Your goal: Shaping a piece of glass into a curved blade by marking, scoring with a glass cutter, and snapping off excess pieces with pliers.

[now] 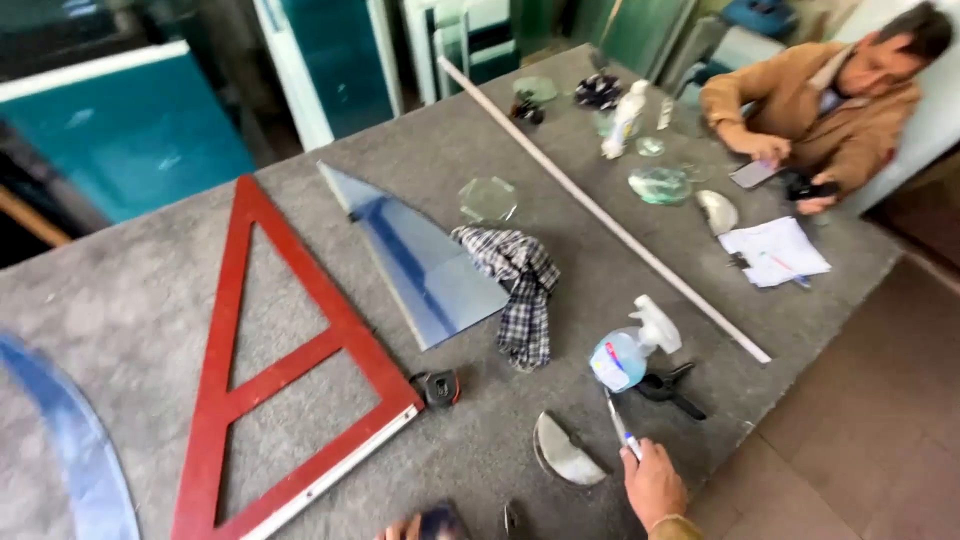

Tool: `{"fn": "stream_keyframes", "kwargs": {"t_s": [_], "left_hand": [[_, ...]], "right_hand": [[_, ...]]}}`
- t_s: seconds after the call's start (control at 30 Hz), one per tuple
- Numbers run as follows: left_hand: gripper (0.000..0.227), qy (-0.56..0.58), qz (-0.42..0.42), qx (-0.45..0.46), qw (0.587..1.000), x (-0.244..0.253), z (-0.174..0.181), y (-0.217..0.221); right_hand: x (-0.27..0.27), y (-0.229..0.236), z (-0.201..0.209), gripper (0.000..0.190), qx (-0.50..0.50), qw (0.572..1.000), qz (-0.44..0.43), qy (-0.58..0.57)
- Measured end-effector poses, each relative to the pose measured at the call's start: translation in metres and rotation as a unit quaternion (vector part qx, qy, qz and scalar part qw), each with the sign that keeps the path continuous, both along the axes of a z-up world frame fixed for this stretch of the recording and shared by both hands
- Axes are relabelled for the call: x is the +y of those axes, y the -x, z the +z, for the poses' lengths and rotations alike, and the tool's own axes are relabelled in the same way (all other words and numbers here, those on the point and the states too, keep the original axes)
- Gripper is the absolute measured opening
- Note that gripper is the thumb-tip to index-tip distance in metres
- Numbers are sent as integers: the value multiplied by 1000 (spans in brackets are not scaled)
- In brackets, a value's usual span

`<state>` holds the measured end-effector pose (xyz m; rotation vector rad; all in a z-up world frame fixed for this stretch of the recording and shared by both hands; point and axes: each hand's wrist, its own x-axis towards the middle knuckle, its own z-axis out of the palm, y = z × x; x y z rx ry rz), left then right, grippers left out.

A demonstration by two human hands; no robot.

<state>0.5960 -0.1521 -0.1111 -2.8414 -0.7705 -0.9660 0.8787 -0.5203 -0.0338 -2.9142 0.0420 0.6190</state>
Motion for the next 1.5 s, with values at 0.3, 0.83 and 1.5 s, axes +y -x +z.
{"fn": "stream_keyframes", "kwargs": {"t_s": [0.3,0.83,1.5], "left_hand": [[101,344,4,330,879,24,174,62],[89,391,75,165,902,31,219,81],[83,396,61,154,903,56,209,88]], "right_hand": [[-1,-7,-31,59,-308,922,177,-153],[38,-13,12,77,-27,998,-51,19],[8,-27,-63,78,-159,985,23,68]]}}
